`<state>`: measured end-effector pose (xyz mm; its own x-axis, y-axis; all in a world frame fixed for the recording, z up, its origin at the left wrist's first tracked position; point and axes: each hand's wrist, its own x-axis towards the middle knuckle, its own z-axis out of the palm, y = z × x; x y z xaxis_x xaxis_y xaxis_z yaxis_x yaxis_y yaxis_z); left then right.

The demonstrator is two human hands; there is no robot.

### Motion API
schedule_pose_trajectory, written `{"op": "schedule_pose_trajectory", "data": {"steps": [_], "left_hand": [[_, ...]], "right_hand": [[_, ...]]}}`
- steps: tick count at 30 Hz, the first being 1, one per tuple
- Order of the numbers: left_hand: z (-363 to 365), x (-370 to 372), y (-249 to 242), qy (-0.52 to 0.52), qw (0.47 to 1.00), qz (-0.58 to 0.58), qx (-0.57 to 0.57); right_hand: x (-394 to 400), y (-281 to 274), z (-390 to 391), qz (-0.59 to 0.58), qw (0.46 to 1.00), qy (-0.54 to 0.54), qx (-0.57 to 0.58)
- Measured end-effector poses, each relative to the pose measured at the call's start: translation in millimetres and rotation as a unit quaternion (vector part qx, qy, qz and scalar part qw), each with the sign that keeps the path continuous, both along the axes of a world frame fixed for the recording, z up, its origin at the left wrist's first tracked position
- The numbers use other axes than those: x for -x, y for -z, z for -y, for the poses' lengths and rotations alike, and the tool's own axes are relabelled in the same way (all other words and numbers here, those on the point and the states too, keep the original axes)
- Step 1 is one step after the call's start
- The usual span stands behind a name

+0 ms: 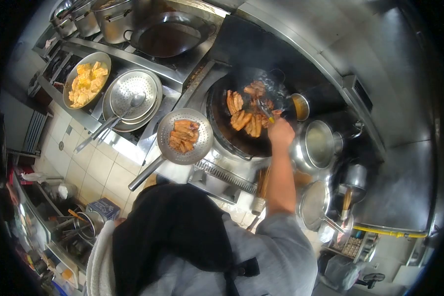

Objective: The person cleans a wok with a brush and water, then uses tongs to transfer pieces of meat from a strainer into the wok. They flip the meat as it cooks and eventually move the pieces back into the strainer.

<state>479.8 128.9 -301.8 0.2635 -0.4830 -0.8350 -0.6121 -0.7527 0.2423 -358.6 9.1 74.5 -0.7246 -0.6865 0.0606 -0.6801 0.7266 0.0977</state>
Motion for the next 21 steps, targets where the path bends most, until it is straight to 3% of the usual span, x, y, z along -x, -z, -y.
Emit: {"op": "schedule_pose_trajectory", "data": {"steps": [6,8,11,14,17,18,21], "left_hand": [[20,10,-26,-0.037,0.999,-0.007,-0.005],[28,9,-32,-0.003,0.997,-0.066,-0.035],[30,-14,14,0.020,0.995,-0.090,-0.049],[22,-6,-7,0.055,0.997,-0.048,-0.023],[23,5,-31,0.079,0.996,-0.046,-0.014],[23,8,-38,0.084,0.995,-0.048,-0.011],[31,15,-47,0.097,0.994,-0.050,-0.008]], "right_hand": [[6,-26,-7,0.127,0.992,0.009,-0.004],[35,13,-1,0.132,0.991,0.013,-0.014],[41,32,8,0.125,0.989,0.062,-0.055],[34,26,14,0.112,0.988,0.097,-0.044],[32,56,30,0.104,0.987,0.099,-0.068],[36,79,32,0.113,0.991,0.037,-0.070],[47,94,44,0.116,0.987,0.087,-0.068]]}}
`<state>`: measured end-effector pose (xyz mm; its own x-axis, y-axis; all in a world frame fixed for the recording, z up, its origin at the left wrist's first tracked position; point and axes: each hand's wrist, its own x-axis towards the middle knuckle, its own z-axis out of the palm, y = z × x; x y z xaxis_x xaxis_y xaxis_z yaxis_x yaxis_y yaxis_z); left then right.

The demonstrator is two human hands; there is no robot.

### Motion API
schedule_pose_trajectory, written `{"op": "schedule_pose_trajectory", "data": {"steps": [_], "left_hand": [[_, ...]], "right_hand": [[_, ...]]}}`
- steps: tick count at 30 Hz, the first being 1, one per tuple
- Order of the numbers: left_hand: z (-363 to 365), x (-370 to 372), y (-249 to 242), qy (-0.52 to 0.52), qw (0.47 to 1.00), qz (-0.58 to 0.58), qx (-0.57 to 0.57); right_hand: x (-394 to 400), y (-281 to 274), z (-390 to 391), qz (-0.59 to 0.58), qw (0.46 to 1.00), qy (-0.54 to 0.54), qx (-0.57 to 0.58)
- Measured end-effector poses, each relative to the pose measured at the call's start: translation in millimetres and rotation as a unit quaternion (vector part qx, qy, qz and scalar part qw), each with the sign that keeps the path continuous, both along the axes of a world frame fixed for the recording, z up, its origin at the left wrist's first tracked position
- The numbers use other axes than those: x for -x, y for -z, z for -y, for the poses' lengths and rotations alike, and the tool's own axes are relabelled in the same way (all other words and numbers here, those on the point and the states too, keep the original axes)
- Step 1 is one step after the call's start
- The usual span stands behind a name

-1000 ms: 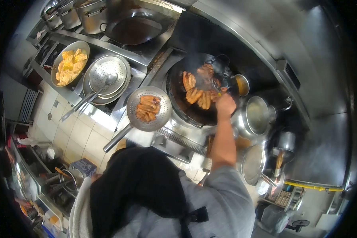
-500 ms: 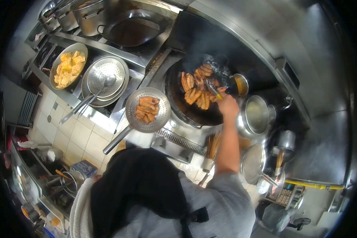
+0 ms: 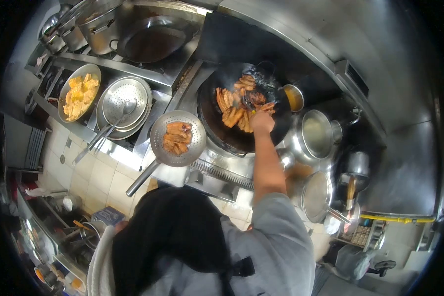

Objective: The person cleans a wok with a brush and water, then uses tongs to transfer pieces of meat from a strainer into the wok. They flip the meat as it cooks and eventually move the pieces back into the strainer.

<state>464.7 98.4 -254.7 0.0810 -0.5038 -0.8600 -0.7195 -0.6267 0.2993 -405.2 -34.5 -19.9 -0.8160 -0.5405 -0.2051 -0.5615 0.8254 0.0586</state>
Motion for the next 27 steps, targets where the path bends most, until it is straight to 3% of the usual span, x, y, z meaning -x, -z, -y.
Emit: {"op": "schedule_pose_trajectory", "data": {"steps": [5,8,13,15,16,17,18,21,22,23,24,25,27], "left_hand": [[-4,-5,0,0.018,1.000,-0.002,-0.005],[-8,-11,14,0.031,0.999,0.002,-0.015],[-13,-24,38,0.025,0.999,0.009,-0.034],[-15,-26,41,0.015,0.999,0.008,-0.047],[-17,-27,43,0.016,0.998,0.008,-0.060],[-12,-18,12,0.154,0.986,0.033,-0.050],[-13,-24,18,0.157,0.986,0.034,-0.049],[-6,-30,41,0.146,0.988,0.025,-0.048],[2,-23,34,0.357,0.933,-0.014,-0.044],[8,-23,31,0.583,0.811,-0.041,0.024],[13,-24,29,0.714,0.685,-0.078,0.123],[-1,-26,23,0.512,0.700,-0.168,0.469],[-4,-18,24,0.354,0.914,-0.013,0.198]], "right_hand": [[-24,-50,-11,-0.010,0.997,-0.051,0.056],[13,42,2,-0.080,0.996,-0.045,0.002],[-21,-37,-2,-0.076,0.996,-0.047,0.029],[-43,-67,-9,-0.021,0.998,-0.045,0.040],[-35,-46,-10,-0.020,0.998,-0.044,0.034],[-18,-6,-6,-0.026,0.998,-0.057,0.021],[-5,18,-4,-0.033,0.997,-0.070,0.013],[-17,-27,-9,-0.033,0.998,-0.036,0.037],[-26,-43,-15,-0.020,0.998,-0.036,0.044],[-22,-28,-18,-0.034,0.999,-0.022,0.031],[-25,-21,-29,-0.031,0.999,-0.017,0.024],[-28,-19,-33,-0.022,0.999,-0.026,0.010],[-36,-34,-19,-0.021,0.999,-0.041,0.010]]}}
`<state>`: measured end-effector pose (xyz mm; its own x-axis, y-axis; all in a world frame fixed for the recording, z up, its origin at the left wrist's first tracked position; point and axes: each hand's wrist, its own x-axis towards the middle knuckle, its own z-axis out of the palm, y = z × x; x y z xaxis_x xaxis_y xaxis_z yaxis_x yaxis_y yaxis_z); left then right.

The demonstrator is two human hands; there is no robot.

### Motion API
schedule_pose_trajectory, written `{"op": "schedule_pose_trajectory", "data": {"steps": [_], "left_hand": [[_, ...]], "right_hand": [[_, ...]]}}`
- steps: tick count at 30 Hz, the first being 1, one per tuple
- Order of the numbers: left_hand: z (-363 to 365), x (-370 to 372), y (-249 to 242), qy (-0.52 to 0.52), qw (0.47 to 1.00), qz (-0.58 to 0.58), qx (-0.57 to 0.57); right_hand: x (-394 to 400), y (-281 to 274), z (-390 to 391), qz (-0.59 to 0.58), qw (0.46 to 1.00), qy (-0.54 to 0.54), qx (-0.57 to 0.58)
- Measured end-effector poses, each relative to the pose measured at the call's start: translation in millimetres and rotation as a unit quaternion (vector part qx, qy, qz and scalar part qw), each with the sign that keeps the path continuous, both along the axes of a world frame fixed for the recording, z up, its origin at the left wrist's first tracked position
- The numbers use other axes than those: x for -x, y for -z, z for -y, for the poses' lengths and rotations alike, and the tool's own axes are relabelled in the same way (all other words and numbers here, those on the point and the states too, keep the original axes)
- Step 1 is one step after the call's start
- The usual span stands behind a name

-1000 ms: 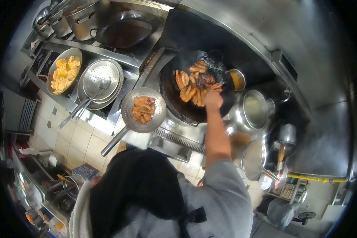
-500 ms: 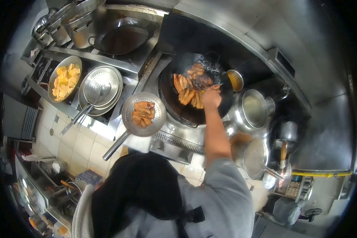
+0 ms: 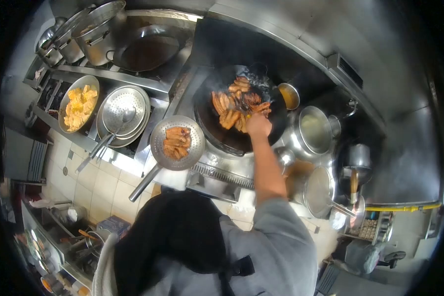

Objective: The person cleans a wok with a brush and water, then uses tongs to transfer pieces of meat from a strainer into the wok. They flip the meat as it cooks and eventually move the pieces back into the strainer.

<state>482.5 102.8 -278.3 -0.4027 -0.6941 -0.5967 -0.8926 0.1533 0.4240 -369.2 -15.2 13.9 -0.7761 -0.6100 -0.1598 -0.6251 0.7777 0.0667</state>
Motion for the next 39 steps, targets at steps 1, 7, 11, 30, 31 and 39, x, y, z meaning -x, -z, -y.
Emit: {"op": "schedule_pose_trajectory", "data": {"steps": [1,7,11,30,31,39], "left_hand": [[-6,-7,9,-0.109,0.983,0.123,-0.080],[6,-6,15,-0.302,0.936,0.043,-0.177],[14,-3,23,-0.368,0.912,-0.001,-0.184],[14,-2,19,-0.256,0.948,0.059,-0.178],[10,-11,23,-0.269,0.946,0.041,-0.176],[25,-3,4,-0.069,0.988,0.034,-0.136]], "right_hand": [[-18,-17,-6,-0.009,0.999,-0.036,0.022],[-62,8,11,-0.055,0.987,-0.144,0.043],[-44,-12,14,-0.030,0.997,-0.064,0.035],[3,-4,4,0.088,0.996,-0.003,0.021],[-2,-17,4,0.088,0.996,-0.004,0.023],[-11,27,24,0.031,0.996,-0.031,0.081]]}}
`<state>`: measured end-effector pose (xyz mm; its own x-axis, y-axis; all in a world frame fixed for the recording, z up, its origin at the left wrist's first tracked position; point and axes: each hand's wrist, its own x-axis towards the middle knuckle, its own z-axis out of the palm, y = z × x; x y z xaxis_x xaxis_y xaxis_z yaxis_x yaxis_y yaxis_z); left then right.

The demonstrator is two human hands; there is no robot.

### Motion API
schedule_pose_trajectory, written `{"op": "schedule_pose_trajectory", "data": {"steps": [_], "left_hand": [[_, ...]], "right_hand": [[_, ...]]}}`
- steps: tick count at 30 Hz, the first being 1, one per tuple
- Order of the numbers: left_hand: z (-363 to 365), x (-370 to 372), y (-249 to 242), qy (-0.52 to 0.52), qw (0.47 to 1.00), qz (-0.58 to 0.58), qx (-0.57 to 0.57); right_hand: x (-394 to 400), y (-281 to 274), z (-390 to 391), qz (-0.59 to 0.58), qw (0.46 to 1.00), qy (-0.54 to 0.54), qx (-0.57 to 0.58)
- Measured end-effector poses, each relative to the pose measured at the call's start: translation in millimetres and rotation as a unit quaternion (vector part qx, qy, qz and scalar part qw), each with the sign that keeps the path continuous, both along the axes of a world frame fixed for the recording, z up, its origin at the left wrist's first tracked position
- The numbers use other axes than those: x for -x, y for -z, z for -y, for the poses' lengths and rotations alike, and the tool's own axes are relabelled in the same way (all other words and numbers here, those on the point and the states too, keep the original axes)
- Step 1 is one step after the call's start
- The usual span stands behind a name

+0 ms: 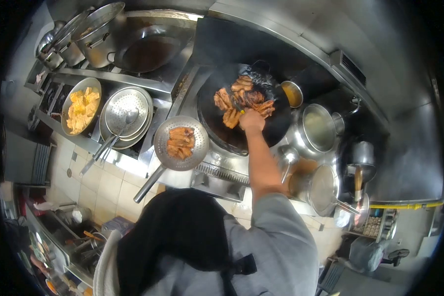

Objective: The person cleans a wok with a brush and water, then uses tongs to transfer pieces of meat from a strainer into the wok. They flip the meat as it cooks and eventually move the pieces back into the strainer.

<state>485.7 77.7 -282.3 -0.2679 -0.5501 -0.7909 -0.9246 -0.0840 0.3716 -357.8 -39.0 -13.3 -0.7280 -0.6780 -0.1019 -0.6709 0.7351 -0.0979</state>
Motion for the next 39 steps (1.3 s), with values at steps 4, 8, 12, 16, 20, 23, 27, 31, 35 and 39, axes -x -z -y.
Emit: {"op": "schedule_pose_trajectory", "data": {"steps": [4,8,12,16,20,23,27,31,35,39], "left_hand": [[5,-1,-4,0.014,1.000,0.015,0.023],[10,-2,5,-0.001,0.999,0.001,-0.034],[8,-10,17,0.007,0.999,-0.033,0.018],[9,21,-35,-0.046,0.997,0.045,0.031],[4,11,-11,-0.065,0.994,0.084,0.040],[0,-5,20,-0.071,0.996,0.058,0.012],[5,-5,41,-0.067,0.996,0.046,-0.023],[16,-2,44,-0.116,0.992,0.025,-0.037],[26,3,49,-0.355,0.928,-0.062,-0.089],[36,37,-32,-0.164,0.986,0.005,0.009]], "right_hand": [[-16,-45,5,0.014,1.000,0.013,-0.001],[-27,-38,-1,0.027,0.999,-0.008,-0.027],[-21,-35,12,0.043,0.999,0.016,-0.019],[-21,-42,-1,-0.008,0.999,-0.025,-0.030],[-48,-116,-50,-0.001,0.989,-0.012,-0.147],[-59,-103,-80,-0.062,0.977,-0.062,-0.195],[-47,-41,-88,-0.156,0.967,-0.149,-0.136],[-36,-22,-91,-0.173,0.968,-0.151,-0.103],[-45,-76,-101,-0.131,0.987,-0.089,-0.040],[-46,-125,-114,-0.023,0.997,-0.069,0.038]]}}
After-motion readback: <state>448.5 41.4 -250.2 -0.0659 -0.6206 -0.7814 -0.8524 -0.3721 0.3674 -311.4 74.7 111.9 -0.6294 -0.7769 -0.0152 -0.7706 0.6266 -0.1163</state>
